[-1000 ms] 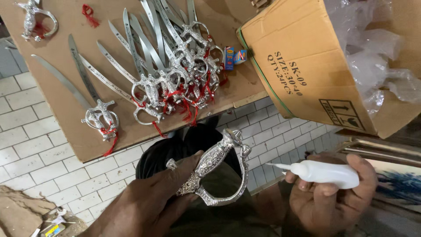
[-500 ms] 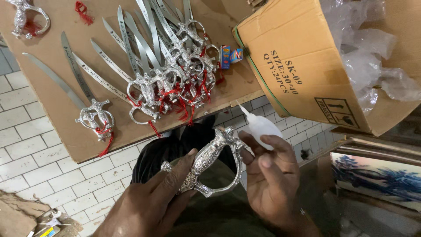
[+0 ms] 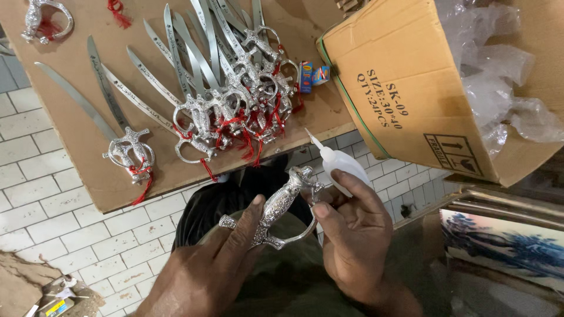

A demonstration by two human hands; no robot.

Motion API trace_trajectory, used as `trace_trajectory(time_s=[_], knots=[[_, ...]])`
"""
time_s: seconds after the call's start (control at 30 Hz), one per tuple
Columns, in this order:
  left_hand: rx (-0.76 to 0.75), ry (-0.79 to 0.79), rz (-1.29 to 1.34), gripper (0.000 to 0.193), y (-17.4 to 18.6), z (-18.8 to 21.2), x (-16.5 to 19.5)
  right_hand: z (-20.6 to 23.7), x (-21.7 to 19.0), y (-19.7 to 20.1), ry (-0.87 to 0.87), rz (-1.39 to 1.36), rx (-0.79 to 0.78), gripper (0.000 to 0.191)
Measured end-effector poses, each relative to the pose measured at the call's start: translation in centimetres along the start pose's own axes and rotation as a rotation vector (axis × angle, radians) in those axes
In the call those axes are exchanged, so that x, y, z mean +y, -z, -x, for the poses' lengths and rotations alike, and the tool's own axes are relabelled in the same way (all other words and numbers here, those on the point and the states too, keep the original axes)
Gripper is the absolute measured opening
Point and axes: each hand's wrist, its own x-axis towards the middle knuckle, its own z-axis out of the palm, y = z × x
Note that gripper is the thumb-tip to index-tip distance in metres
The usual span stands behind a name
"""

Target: The person sits at a workbench and ties red decorative cords around the handles of ornamental toy swords, working through a pile one at a time. They also apply glue from a small squeeze bottle to a sword handle and wrap finished swords in plastic before setting them on the table.

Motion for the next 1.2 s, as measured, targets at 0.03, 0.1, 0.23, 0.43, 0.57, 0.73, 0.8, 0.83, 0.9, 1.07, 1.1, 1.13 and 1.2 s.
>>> trace_trajectory(time_s=[0.03,0.1,0.23,0.43,0.57,0.73,0.8,0.83,0.9,1.07,1.1,1.13,1.2], knots=[[0.003,-0.001,0.014,0.072,0.0,0.1,0.0,0.0,0.1,-0.1,0.0,-0.004,0.008,0.045],[0.011,-0.002,0.042,0.073,0.0,0.2,0.1,0.1,0.1,-0.2,0.006,-0.009,0.013,0.044],[0.056,0.043,0.082,0.073,-0.2,0.4,0.5,0.1,0.0,-0.7,0.027,-0.009,-0.005,0.041],[0.105,-0.029,0.008,0.07,-0.6,0.4,0.3,0.0,-0.1,-1.3,0.031,0.007,0.041,0.04],[0.12,-0.056,0.006,0.071,-0.8,0.5,0.0,0.0,-0.1,-1.5,0.036,-0.008,0.026,0.04],[0.028,0.071,0.073,0.078,-0.7,0.8,0.2,-0.2,-0.2,-1.5,0.032,0.014,0.027,0.04],[0.005,0.094,0.037,0.081,-0.8,0.8,0.3,-0.3,-0.3,-1.7,0.033,0.019,0.026,0.041],[0.022,0.076,0.039,0.08,-0.8,0.8,0.2,-0.3,-0.3,-1.8,0.035,0.044,0.02,0.042],[0.05,0.05,0.049,0.077,-0.7,0.9,0.2,-0.4,-0.5,-2.1,0.03,0.055,0.025,0.042],[0.086,0.039,0.114,0.074,-0.6,1.1,0.4,-0.4,-0.9,-2.5,-0.025,0.019,0.048,0.043],[0.095,0.038,0.119,0.073,-0.6,1.0,0.5,-0.4,-0.9,-2.6,-0.037,0.013,0.042,0.044],[0.084,0.067,0.127,0.073,-0.6,1.0,0.6,-0.4,-1.0,-2.6,-0.048,0.008,0.037,0.045],[0.061,0.118,0.15,0.072,-0.7,0.8,0.7,-0.4,-1.1,-2.6,-0.065,0.005,0.025,0.046]])
